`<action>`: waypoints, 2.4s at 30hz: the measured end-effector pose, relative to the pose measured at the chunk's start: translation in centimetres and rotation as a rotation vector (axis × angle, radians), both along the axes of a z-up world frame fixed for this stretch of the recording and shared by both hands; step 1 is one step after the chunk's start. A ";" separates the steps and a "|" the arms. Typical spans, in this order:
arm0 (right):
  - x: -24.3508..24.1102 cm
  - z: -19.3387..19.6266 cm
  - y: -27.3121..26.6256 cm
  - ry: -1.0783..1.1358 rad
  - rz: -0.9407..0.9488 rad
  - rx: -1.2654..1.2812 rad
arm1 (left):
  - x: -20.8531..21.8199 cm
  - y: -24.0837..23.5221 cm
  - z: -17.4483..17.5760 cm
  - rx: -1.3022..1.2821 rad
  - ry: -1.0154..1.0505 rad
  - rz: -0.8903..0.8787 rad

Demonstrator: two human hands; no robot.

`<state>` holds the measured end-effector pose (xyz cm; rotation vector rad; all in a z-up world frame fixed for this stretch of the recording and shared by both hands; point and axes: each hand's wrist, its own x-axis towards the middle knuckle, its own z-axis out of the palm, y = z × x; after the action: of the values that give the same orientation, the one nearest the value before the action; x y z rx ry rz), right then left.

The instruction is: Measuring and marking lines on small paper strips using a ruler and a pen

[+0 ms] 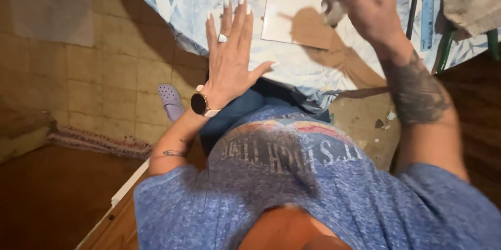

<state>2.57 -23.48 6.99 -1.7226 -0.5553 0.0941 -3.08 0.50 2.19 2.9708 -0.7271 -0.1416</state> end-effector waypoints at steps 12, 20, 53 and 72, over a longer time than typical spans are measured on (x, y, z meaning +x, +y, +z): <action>3.1 -7.5 6.9 -0.095 0.218 0.809 | -2.7 -1.1 -0.4 -0.504 -0.126 0.015; 1.6 -8.8 2.2 0.141 0.061 0.841 | -2.8 -0.7 -1.0 -0.565 -0.128 0.036; -1.4 -2.8 -6.9 -0.353 -0.600 -0.512 | 7.6 -0.3 0.9 -0.246 0.141 -0.365; -2.9 -2.7 -1.9 -0.254 -0.180 -0.748 | 7.9 -3.7 4.2 -0.879 0.077 -0.621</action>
<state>-0.38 -25.36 4.30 -2.5301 -0.5863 -0.0578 4.85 -3.19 6.43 1.8506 -1.2645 0.0312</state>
